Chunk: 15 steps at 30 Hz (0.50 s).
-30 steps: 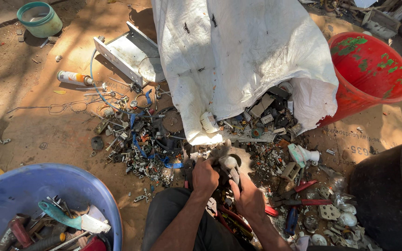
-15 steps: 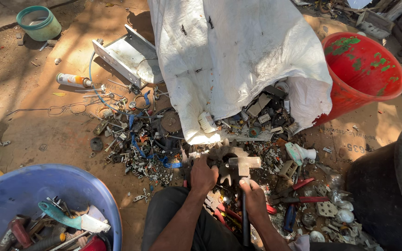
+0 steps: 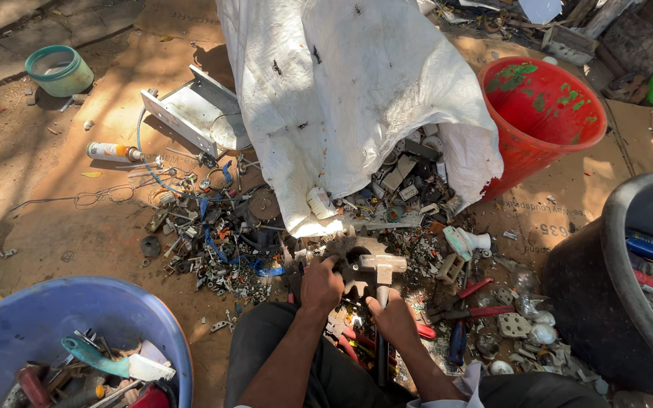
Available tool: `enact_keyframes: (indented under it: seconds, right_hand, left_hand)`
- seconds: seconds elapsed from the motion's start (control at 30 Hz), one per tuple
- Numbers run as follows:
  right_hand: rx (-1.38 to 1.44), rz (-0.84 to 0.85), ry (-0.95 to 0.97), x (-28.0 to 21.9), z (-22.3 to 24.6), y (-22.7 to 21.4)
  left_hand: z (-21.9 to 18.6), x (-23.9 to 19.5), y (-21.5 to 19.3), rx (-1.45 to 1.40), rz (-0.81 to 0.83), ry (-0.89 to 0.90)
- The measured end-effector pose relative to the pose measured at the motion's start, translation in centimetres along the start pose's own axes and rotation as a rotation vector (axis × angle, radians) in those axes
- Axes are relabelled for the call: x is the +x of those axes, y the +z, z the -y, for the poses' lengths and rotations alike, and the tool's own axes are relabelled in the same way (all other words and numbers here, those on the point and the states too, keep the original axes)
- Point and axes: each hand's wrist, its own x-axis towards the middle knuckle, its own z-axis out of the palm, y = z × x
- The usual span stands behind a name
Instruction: The person sits on the ground and uses a hammer to strike a metal gear-like object, attempting to break it apart or remove a component. They repeatedly hit the object and occasionally use pliers to adjust or hold parts of the metal piece.
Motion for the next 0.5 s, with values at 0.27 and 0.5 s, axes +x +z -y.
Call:
enact_keyframes:
  seconds: [0.27, 0.5]
  right_hand:
    - [-0.075, -0.035, -0.040, -1.3, 0.5, -0.7]
    - [-0.031, 0.031, -0.123, -3.3, 0.9, -2.2]
  left_hand:
    - [-0.3, -0.6, 0.8, 0.407, -0.031, 0.180]
    - [-1.4, -1.3, 0.3, 0.442, -0.135, 0.421]
